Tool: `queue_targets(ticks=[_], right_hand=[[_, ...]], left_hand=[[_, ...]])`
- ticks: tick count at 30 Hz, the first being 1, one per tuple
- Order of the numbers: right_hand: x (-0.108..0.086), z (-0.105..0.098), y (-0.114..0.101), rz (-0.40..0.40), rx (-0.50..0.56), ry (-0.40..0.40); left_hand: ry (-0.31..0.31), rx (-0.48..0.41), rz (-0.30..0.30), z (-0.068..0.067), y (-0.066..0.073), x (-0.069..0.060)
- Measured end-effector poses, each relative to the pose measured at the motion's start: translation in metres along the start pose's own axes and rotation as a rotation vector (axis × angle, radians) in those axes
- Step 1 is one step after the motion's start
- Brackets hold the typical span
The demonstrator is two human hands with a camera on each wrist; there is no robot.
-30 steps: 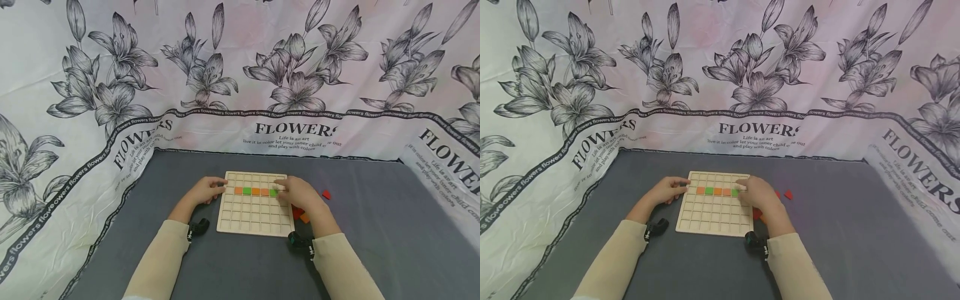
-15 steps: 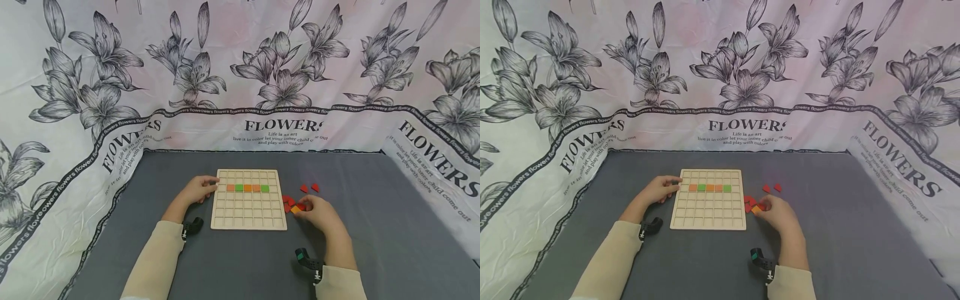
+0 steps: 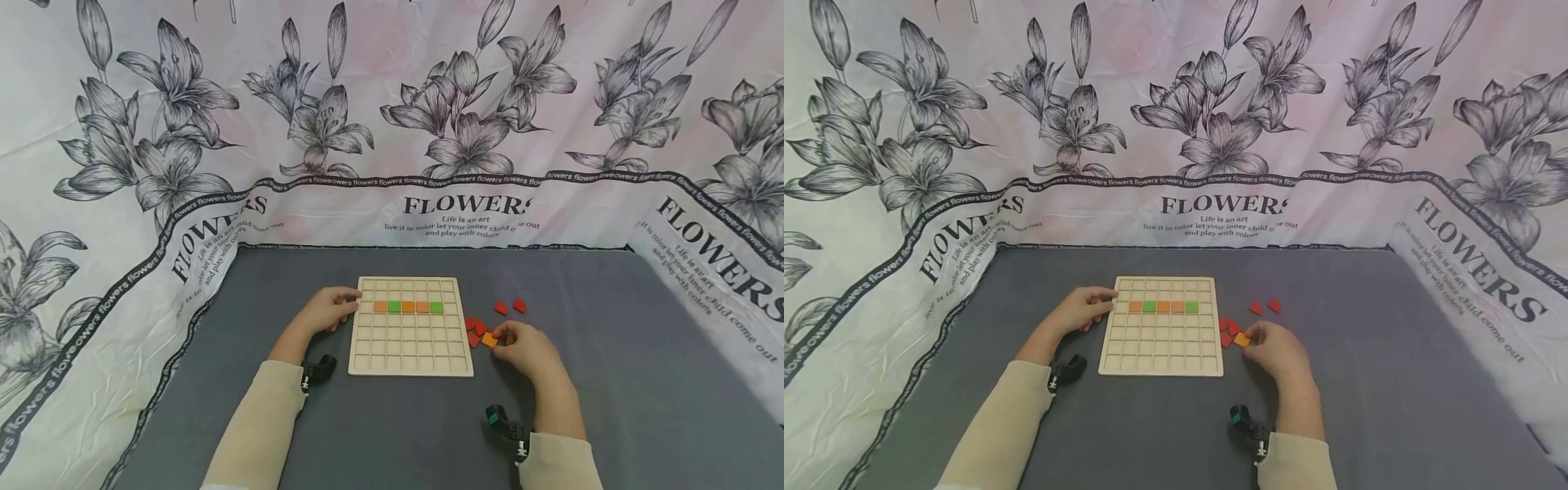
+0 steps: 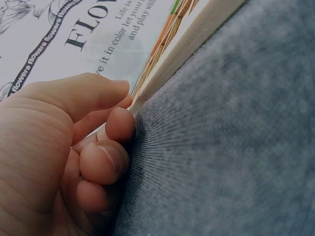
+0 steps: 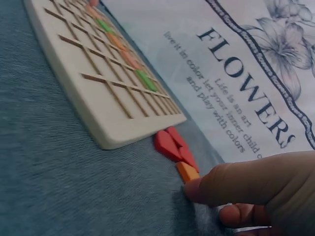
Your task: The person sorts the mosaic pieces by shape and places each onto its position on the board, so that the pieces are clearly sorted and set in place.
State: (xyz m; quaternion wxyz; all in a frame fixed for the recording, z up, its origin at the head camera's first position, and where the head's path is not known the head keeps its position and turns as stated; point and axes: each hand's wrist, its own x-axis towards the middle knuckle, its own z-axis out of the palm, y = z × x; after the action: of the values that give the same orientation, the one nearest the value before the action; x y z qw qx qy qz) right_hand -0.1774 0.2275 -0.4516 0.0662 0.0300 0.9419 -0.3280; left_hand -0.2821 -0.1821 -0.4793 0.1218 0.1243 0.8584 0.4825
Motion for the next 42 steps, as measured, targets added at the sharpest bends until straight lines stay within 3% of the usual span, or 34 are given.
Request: queue_targets(ticks=[8, 13, 18, 22, 32, 37, 42], right_hand=[[0.001, -0.004, -0.001, -0.042, -0.04, -0.001], [-0.002, -0.021, -0.003, -0.069, 0.022, 0.002], [0.006, -0.05, -0.026, -0.095, 0.073, 0.016], [0.013, -0.057, -0.045, -0.126, 0.098, 0.033], [0.041, -0.019, -0.055, -0.246, 0.111, 0.069], [0.056, 0.004, -0.045, -0.258, 0.035, 0.022], [0.064, 0.022, -0.04, -0.265, -0.042, 0.044]], left_hand=[[0.007, -0.012, 0.0, -0.001, 0.002, 0.0], [-0.003, -0.008, -0.004, 0.001, -0.001, 0.002], [0.004, -0.002, 0.014, 0.001, -0.002, 0.003], [0.001, -0.003, 0.009, 0.0, -0.003, 0.002], [0.0, -0.012, 0.018, 0.004, -0.003, 0.002], [-0.001, -0.015, 0.018, 0.004, -0.003, 0.002], [0.002, -0.009, 0.013, 0.001, -0.001, 0.002]])
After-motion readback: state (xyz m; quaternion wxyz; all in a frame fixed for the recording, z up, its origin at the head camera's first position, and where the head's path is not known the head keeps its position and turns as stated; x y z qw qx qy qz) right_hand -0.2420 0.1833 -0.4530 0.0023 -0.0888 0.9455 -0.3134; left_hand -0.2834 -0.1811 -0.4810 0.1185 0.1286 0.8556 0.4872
